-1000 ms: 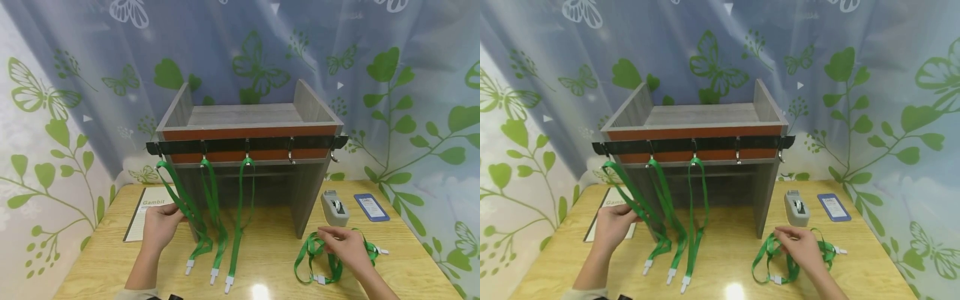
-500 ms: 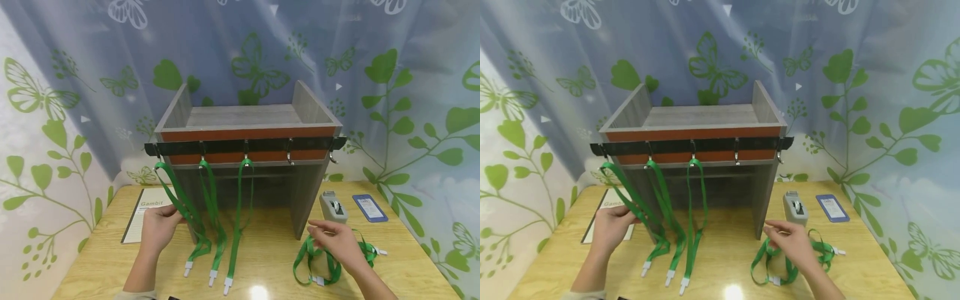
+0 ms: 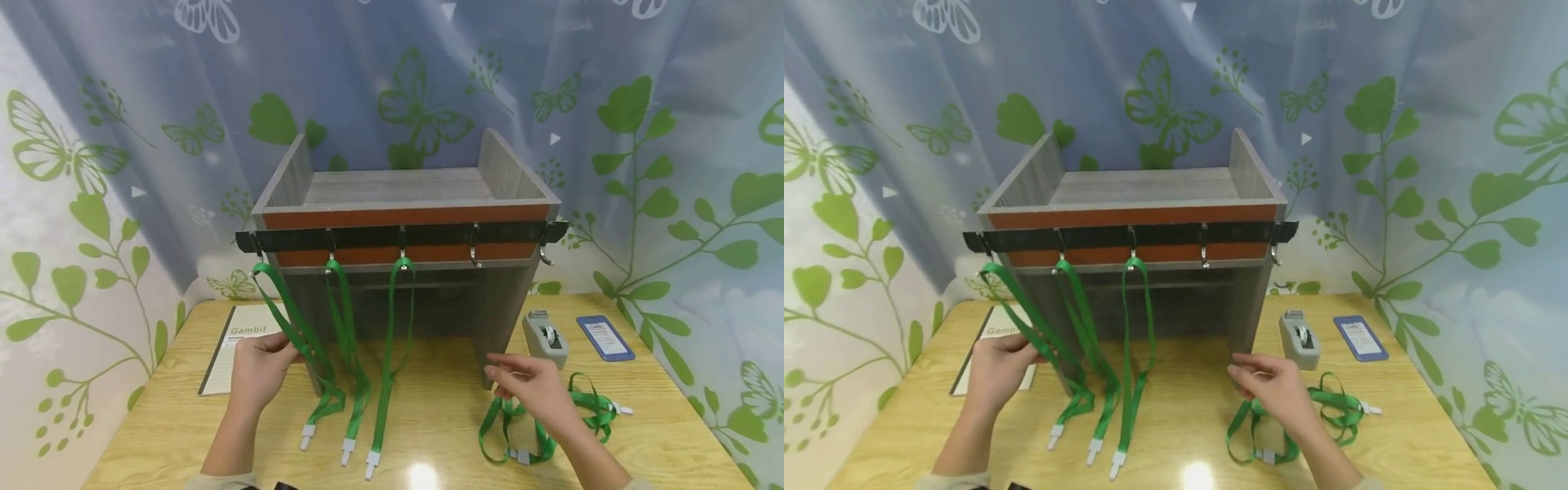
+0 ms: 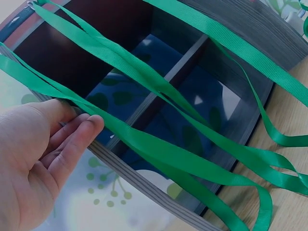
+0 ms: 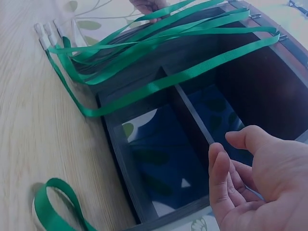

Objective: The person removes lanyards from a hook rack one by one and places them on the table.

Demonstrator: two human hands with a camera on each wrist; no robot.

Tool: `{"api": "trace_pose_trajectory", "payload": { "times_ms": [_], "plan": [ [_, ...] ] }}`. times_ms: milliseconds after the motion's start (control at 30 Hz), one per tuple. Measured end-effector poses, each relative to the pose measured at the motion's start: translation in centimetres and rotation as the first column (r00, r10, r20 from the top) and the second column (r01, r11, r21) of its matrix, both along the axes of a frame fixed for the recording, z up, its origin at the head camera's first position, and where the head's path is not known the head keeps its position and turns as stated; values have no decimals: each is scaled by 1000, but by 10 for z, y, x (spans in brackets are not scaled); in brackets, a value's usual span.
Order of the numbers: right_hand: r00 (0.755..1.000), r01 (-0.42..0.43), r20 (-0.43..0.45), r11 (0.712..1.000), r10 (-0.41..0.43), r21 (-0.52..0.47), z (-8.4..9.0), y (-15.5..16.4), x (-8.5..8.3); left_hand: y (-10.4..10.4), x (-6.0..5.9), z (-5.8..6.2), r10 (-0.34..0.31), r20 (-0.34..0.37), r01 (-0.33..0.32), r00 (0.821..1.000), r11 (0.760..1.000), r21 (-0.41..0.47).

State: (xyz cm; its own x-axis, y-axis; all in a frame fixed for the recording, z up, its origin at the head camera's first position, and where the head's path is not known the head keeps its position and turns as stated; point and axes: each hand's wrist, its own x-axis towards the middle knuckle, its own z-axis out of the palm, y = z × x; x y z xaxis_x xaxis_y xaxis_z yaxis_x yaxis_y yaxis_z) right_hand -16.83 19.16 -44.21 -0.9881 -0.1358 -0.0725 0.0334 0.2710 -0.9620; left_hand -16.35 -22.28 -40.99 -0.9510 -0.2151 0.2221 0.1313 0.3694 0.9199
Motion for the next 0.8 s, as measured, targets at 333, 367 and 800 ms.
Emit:
{"api": "trace_pose_trajectory", "payload": {
  "times_ms": [333,367,800],
  "plan": [
    [995,-85,-50,996,83,-23,7,-16,-4,0,2,3,1,5,0,1000,1000,-9],
    [993,-100,-60,995,98,-23,8,-18,-5,1,3,4,2,4,-2,1000,1000,-9],
    [966,-237,-112,971,231,-42,12,-49,-8,0,0,1,8,23,-7,1000,999,-37]
  ]
}}
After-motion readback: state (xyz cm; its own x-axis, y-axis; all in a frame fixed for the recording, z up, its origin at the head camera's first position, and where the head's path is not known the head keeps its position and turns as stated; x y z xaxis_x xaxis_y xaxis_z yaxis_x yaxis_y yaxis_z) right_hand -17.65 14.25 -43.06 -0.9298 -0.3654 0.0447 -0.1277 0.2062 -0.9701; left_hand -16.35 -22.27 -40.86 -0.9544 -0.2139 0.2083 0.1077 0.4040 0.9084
